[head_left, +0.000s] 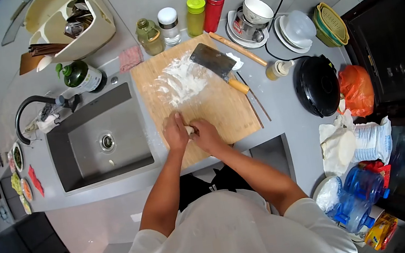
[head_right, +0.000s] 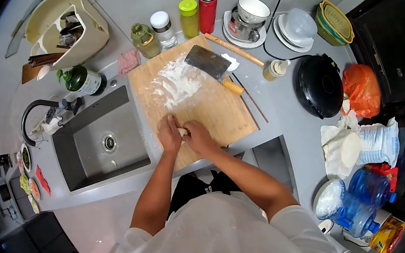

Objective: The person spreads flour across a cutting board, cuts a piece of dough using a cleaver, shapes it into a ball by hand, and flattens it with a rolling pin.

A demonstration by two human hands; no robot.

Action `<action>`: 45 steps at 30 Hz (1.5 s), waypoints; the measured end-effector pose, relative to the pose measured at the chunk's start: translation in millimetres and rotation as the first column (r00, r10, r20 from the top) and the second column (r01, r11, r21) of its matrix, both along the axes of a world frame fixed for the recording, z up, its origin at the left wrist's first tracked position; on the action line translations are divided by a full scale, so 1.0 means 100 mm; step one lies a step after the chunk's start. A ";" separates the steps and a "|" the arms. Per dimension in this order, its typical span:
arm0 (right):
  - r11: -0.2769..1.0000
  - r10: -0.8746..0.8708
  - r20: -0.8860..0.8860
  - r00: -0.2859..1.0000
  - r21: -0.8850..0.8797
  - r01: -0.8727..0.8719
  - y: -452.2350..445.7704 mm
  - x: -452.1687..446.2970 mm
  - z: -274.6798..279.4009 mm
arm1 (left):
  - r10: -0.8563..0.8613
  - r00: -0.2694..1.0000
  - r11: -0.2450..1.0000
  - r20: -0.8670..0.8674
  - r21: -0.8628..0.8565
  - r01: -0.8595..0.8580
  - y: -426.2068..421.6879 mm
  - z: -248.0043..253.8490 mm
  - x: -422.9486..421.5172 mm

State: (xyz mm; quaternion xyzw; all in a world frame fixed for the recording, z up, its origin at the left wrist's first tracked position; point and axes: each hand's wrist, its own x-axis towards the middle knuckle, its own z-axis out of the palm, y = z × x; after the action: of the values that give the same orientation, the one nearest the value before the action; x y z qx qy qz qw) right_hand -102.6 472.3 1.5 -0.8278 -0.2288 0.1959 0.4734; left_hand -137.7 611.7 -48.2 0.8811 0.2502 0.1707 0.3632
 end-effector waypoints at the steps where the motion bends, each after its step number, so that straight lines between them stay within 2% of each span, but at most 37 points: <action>1: 0.996 -0.043 -0.046 0.998 -0.085 0.039 0.08 0.05 -0.08 | 0.019 0.999 0.995 -0.043 0.095 -0.014 0.05 -0.03 0.10; 2: 0.983 -0.086 -0.090 0.992 -0.170 0.070 0.14 0.08 -0.15 | 0.044 0.995 0.981 -0.087 0.191 -0.027 0.11 -0.06 0.20; 3: 0.988 -0.074 -0.064 0.995 -0.143 0.064 0.19 0.10 -0.19 | 0.055 0.991 0.959 -0.125 0.282 -0.018 0.20 -0.11 0.28; 4: 0.992 -0.065 -0.033 0.997 -0.113 0.061 0.25 0.16 -0.21 | 0.073 0.993 0.993 -0.097 0.098 -0.064 0.21 -0.08 0.28; 6: 0.999 -0.013 0.093 0.996 -0.031 0.016 0.29 0.23 -0.16 | 0.126 0.992 0.954 -0.023 -0.271 -0.127 0.24 0.03 0.39; 7: 1.000 0.026 0.171 0.985 0.009 -0.028 0.24 0.20 -0.11 | 0.194 0.974 0.789 0.115 -0.608 -0.085 0.27 -0.08 0.42; 8: 0.996 0.060 0.246 0.967 0.044 -0.073 0.19 0.13 -0.07 | 0.195 0.977 0.726 0.090 -0.683 -0.082 0.28 -0.22 0.36; 10: 0.990 0.048 0.151 0.987 0.126 -0.067 0.05 -0.08 -0.01 | 0.195 0.980 0.573 0.033 -0.815 -0.087 0.16 -0.04 0.13; 11: 0.984 0.046 0.104 0.993 0.164 -0.063 0.01 -0.13 0.00 | 0.075 0.997 0.826 0.021 -0.561 -0.050 0.09 0.04 0.03; 13: 0.998 -0.007 0.025 1.000 0.059 0.006 0.01 -0.13 -0.09 | -0.036 0.997 0.972 0.074 -0.231 0.052 0.11 -0.05 0.01; 14: 0.999 -0.039 -0.013 0.999 0.004 0.039 0.02 -0.13 -0.14 | -0.098 0.992 0.993 0.085 -0.051 0.103 0.13 -0.10 0.01; 17: 0.990 -0.120 0.139 0.983 -0.060 0.129 0.26 0.01 -0.38 | -0.104 0.993 0.978 -0.053 0.178 0.112 0.34 -0.15 0.30; 20: 0.982 -0.146 -0.020 0.989 -0.124 0.143 0.39 0.20 -0.28 | 0.004 1.000 0.985 -0.007 0.173 -0.003 0.34 -0.09 0.46; 21: 0.993 -0.107 0.129 0.986 -0.041 0.113 0.38 0.20 -0.26 | 0.055 0.993 0.974 -0.101 -0.214 -0.076 0.30 0.04 0.46; 22: 0.997 -0.080 0.272 0.959 0.035 0.074 0.32 0.15 -0.24 | 0.086 0.994 0.886 -0.074 -0.450 -0.110 0.28 0.06 0.41; 23: 0.995 -0.063 0.408 0.911 0.101 0.023 0.25 0.07 -0.24 | 0.121 0.991 0.741 -0.060 -0.659 -0.131 0.25 0.06 0.33; 24: 0.994 -0.049 0.308 0.950 0.109 0.016 0.17 -0.04 -0.18 | 0.160 0.985 0.546 -0.060 -0.826 -0.139 0.22 0.04 0.21; 26: 0.992 -0.010 0.098 0.995 0.125 -0.002 0.05 -0.19 -0.01 | 0.064 0.997 0.828 0.032 -0.560 -0.035 0.13 -0.17 0.02; 28: 0.999 -0.011 0.019 1.000 -0.033 0.012 0.05 -0.14 -0.08 | -0.023 0.997 0.982 0.080 -0.186 0.038 0.07 -0.15 -0.04; 29: 0.993 -0.018 -0.019 1.000 -0.114 0.016 0.05 -0.10 -0.11 | -0.028 0.999 0.998 0.045 0.050 0.026 0.10 -0.14 0.03; 32: 0.973 -0.109 -0.120 0.987 -0.217 0.081 0.27 0.11 -0.18 | -0.021 0.999 0.985 0.033 0.174 0.015 0.26 0.00 0.38; 33: 0.980 -0.136 -0.112 0.984 -0.160 0.117 0.28 0.12 -0.18 | 0.008 0.998 0.986 -0.057 0.168 0.002 0.33 -0.09 0.45; 34: 0.983 -0.163 -0.101 0.981 -0.097 0.154 0.29 0.15 -0.17 | 0.030 1.000 0.982 0.008 -0.188 -0.028 0.35 -0.12 0.44; 35: 0.982 -0.190 -0.089 0.978 -0.030 0.188 0.30 0.18 -0.15 | 0.073 0.995 0.854 0.066 -0.520 -0.028 0.39 -0.14 0.44; 36: 0.986 -0.161 0.074 0.984 -0.018 0.163 0.27 0.19 -0.11 | 0.131 0.985 0.619 0.109 -0.785 0.004 0.42 -0.12 0.44; 37: 0.991 -0.130 0.233 0.964 -0.012 0.137 0.17 0.15 -0.08 | 0.186 0.975 0.580 0.120 -0.814 -0.011 0.42 -0.06 0.32; 38: 0.994 -0.097 0.386 0.918 -0.013 0.111 0.06 0.09 -0.06 | 0.161 0.983 0.616 0.086 -0.787 -0.032 0.38 -0.02 0.16; 40: 0.999 0.035 0.222 0.974 0.026 -0.042 -0.23 0.00 0.00 | 0.115 0.993 0.682 0.012 -0.728 -0.070 0.32 -0.04 -0.17; 41: 0.992 0.110 0.138 0.984 0.051 -0.118 -0.34 -0.02 0.01 | 0.104 0.995 0.602 -0.007 -0.795 -0.069 0.30 -0.06 -0.30; 44: 0.996 -0.078 0.090 0.993 0.051 0.074 -0.53 0.02 -0.04 | 0.085 0.989 0.437 0.124 -0.896 0.075 0.32 -0.23 -0.49; 45: 0.998 -0.050 0.101 0.994 -0.021 0.052 -0.54 0.08 -0.01 | 0.066 0.984 0.406 0.167 -0.905 0.127 0.34 -0.34 -0.53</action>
State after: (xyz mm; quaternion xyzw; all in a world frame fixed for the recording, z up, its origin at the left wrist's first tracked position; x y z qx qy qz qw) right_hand -94.6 418.7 0.1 -0.8477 -0.2288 0.1446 0.4562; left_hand -190.2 645.6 -82.0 0.5261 0.2534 0.0774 0.8081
